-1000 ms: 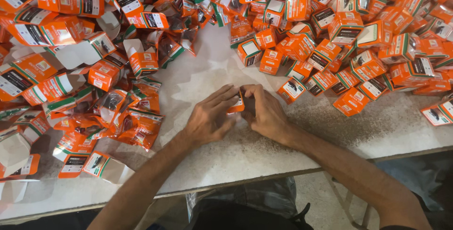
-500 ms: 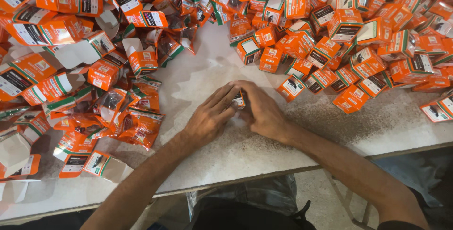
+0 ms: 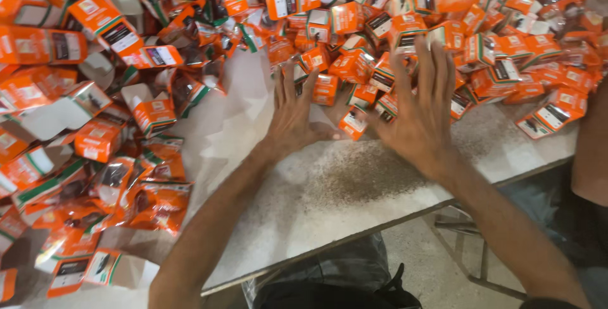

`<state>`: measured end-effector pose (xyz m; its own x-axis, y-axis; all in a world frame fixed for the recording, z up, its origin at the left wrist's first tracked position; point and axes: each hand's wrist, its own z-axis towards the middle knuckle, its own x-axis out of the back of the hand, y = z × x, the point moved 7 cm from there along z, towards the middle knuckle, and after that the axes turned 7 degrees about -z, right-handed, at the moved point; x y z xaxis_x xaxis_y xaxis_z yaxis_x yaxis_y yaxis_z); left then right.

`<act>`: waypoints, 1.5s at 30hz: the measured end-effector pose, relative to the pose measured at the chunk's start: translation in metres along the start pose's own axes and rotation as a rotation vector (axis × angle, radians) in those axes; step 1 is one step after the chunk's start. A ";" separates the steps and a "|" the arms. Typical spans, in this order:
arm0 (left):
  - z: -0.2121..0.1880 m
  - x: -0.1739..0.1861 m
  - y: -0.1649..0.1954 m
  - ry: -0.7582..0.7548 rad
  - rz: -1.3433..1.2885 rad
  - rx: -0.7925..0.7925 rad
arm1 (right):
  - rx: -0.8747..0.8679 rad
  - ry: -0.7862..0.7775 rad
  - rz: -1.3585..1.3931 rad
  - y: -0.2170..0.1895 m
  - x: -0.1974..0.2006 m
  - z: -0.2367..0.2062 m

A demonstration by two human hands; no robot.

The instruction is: The person picks small orange cardboard boxes one at a time from a large pile on the table, opens each box by hand, and separates the boxes from the plastic-wrapped contents, pushing the emptied boxes and items back into the pile.

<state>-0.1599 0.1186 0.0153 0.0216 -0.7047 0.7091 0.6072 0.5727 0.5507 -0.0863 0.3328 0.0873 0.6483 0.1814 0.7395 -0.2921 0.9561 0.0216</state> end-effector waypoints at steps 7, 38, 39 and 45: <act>0.026 -0.054 0.020 0.017 0.166 0.039 | -0.427 -0.227 -0.097 0.084 -0.016 -0.099; 0.123 0.032 -0.017 0.508 0.701 -0.214 | -0.334 -0.144 -0.304 0.098 0.019 -0.031; 0.125 0.054 -0.025 0.589 0.822 -0.182 | -0.161 -0.101 -0.343 0.072 0.020 -0.023; 0.096 0.081 0.022 0.340 0.451 -0.221 | 0.261 0.177 0.057 -0.043 -0.017 0.023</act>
<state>-0.2212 0.1142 0.1269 0.5457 -0.5281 0.6507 0.6290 0.7712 0.0984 -0.1006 0.2837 0.0896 0.7312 0.2924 0.6163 -0.4875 0.8560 0.1722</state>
